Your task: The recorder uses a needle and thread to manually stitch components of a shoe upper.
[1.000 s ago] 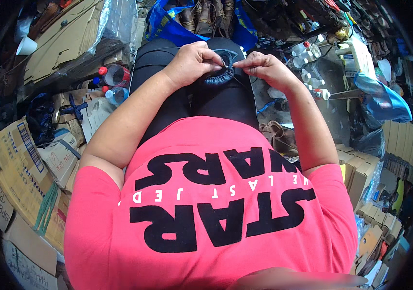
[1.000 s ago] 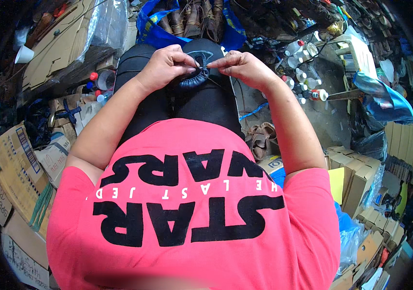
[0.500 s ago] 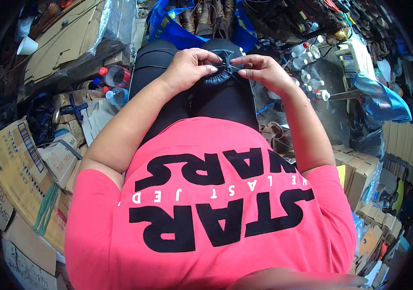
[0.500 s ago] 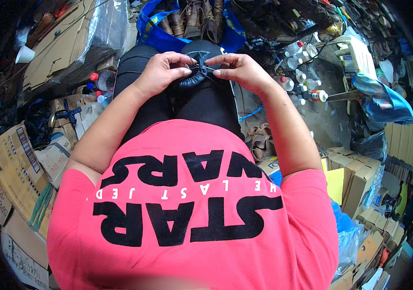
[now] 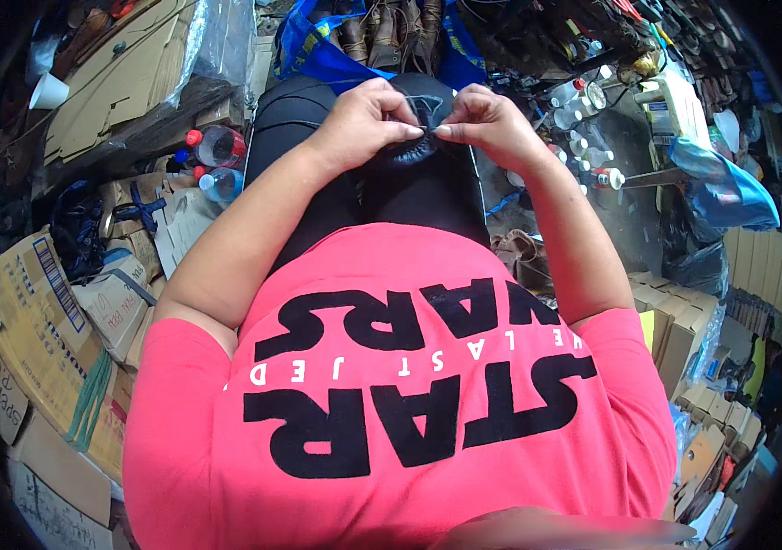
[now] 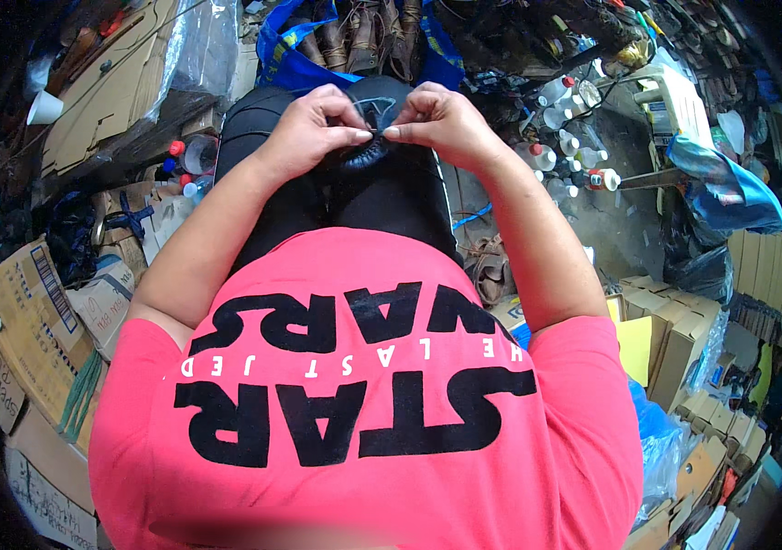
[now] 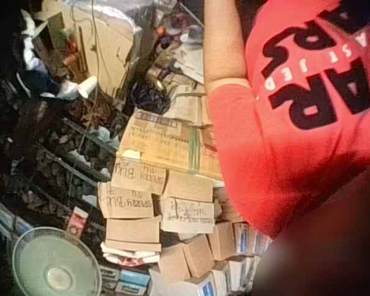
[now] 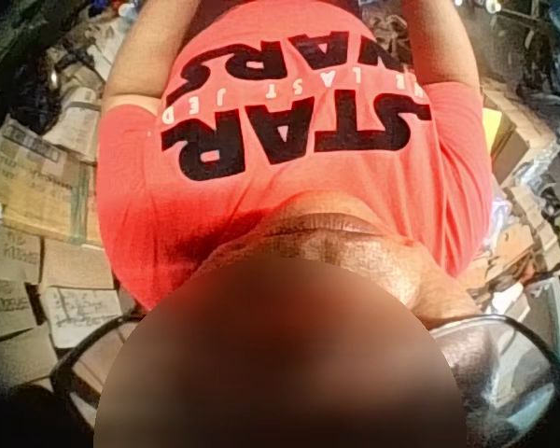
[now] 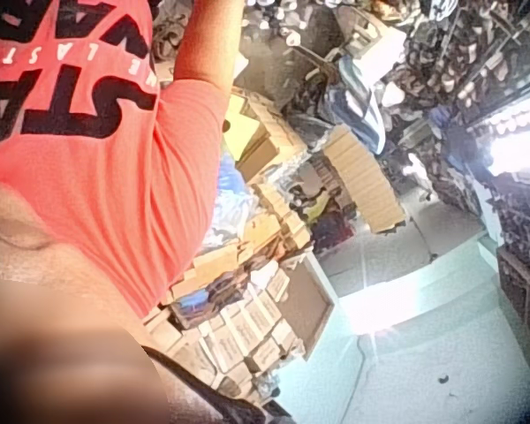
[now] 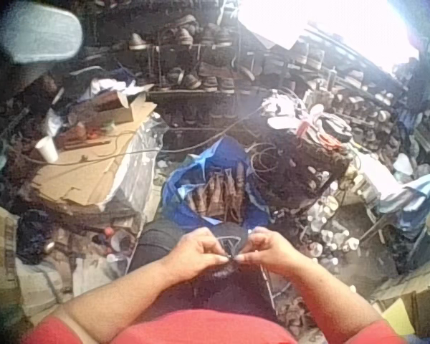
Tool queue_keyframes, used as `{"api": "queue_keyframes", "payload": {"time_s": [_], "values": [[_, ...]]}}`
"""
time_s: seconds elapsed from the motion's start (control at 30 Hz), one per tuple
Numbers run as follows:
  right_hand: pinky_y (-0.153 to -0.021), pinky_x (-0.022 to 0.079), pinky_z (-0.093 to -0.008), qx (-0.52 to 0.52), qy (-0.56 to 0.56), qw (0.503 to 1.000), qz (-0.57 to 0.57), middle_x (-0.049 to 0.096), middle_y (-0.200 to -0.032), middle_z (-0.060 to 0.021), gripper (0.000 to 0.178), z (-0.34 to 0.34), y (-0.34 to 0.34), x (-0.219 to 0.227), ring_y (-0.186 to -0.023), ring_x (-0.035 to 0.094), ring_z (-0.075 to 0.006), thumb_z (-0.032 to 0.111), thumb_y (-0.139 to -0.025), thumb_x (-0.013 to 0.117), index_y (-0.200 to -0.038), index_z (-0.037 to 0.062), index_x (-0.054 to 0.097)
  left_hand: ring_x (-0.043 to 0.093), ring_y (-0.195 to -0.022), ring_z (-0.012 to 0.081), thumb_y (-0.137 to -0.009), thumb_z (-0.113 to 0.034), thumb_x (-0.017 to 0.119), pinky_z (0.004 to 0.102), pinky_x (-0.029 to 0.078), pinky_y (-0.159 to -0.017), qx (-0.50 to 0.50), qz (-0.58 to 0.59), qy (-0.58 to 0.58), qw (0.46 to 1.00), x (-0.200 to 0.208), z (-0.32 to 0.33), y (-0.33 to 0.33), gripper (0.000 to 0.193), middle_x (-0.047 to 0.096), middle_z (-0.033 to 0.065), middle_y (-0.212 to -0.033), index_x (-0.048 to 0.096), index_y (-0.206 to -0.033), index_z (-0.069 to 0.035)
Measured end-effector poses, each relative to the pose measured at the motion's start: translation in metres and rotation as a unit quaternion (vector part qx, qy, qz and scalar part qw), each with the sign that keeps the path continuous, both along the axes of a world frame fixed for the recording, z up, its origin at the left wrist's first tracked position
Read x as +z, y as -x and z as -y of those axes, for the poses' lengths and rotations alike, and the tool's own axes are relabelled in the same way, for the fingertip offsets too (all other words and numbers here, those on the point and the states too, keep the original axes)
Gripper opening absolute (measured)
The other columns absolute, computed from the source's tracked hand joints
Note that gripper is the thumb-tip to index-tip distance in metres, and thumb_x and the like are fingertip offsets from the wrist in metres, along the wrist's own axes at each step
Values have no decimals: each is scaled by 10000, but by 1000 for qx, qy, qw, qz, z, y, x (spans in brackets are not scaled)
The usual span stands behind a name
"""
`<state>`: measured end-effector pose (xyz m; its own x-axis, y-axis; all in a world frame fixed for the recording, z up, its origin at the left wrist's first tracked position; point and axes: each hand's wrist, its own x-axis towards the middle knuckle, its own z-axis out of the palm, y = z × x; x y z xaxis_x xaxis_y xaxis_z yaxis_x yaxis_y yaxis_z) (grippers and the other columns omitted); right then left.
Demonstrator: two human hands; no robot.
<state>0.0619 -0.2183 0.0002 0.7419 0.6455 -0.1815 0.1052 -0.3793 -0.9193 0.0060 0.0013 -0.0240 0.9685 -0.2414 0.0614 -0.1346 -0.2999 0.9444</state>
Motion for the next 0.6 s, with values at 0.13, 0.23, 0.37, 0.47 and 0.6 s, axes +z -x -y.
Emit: {"api": "queue_keyframes", "payload": {"time_s": [0.13,0.23,0.37,0.47,0.6], "values": [[-734,423,-228,-35,-17,997,-67,514,-863,7,152,19,-7,-5,-813,511,-80,101,-776,735,-780,29,601,544,-749,121,-759,-84,701,255,437,-676,15,-21,-65,998,9,-10,8,83,544,28,-768,640,-761,-28],[-771,417,-229,-11,-87,987,-138,530,-932,23,264,24,0,-16,-853,505,-67,139,-813,708,-1029,41,592,550,-724,123,-793,-79,659,258,440,-664,-10,-27,-76,997,13,-5,8,75,574,30,-753,622,-829,-24],[-775,418,-230,3,45,994,-96,542,-914,17,149,34,11,-4,-871,516,-73,165,-821,701,-859,36,636,595,-742,157,-841,-97,588,283,465,-695,-44,-41,-132,990,20,-1,3,122,630,73,-793,613,-930,-17],[-745,434,-231,-40,-29,987,-154,580,-845,14,165,52,16,23,-818,532,-69,187,-835,689,-833,30,637,634,-799,224,-855,-119,561,317,481,-741,-62,-9,-173,983,24,0,1,163,654,129,-859,617,-975,-24],[-734,461,-278,-57,101,964,237,579,-922,-76,180,47,-15,37,-808,577,-183,198,-839,656,-886,24,645,629,-822,311,-848,-106,562,357,485,-737,-104,55,-214,970,26,6,-6,139,642,163,-862,606,-953,-26]]}}
